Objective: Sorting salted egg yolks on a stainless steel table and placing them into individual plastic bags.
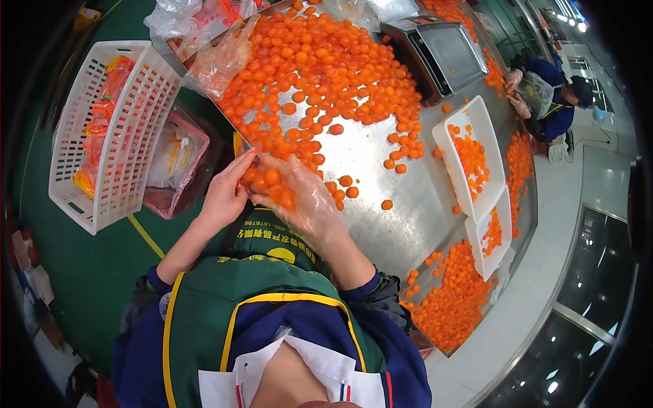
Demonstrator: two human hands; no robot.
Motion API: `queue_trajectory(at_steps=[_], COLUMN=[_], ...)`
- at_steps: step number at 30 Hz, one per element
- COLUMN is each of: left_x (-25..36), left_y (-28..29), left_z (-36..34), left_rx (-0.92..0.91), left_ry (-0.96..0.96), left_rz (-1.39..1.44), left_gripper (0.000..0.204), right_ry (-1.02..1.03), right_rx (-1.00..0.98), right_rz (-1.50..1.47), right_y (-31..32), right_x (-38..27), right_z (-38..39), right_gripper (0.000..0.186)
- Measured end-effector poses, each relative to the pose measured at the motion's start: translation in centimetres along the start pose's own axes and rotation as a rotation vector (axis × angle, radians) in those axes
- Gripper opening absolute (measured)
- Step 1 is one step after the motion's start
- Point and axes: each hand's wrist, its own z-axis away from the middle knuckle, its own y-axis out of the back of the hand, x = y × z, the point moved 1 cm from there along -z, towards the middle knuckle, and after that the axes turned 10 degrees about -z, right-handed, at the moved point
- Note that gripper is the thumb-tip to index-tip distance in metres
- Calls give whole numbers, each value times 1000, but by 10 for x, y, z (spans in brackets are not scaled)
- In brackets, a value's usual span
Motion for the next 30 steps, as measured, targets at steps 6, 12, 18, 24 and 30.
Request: queue_trajectory(at_steps=[6,12,18,24,30], left_x=[-4,-17,-18,-21,-16], left_y=[5,15,17,17,22], left_z=[4,6,3,6,3], left_rx=[30,37,46,67,21], left_ry=[-34,197,250,255,287], left_rz=[-58,244,245,272,195], left_gripper=[75,80,81,81,79], right_ry=[-30,602,1133,1143,613], right_rx=[-18,374,417,340,151], right_rz=[40,959,2244,2299,1883], right_y=[2,48,80,116,58], right_x=[1,-84,-131,-140,-121], right_z=[1,-13,-92,-114,-99], right_gripper=[55,16,20,19,13])
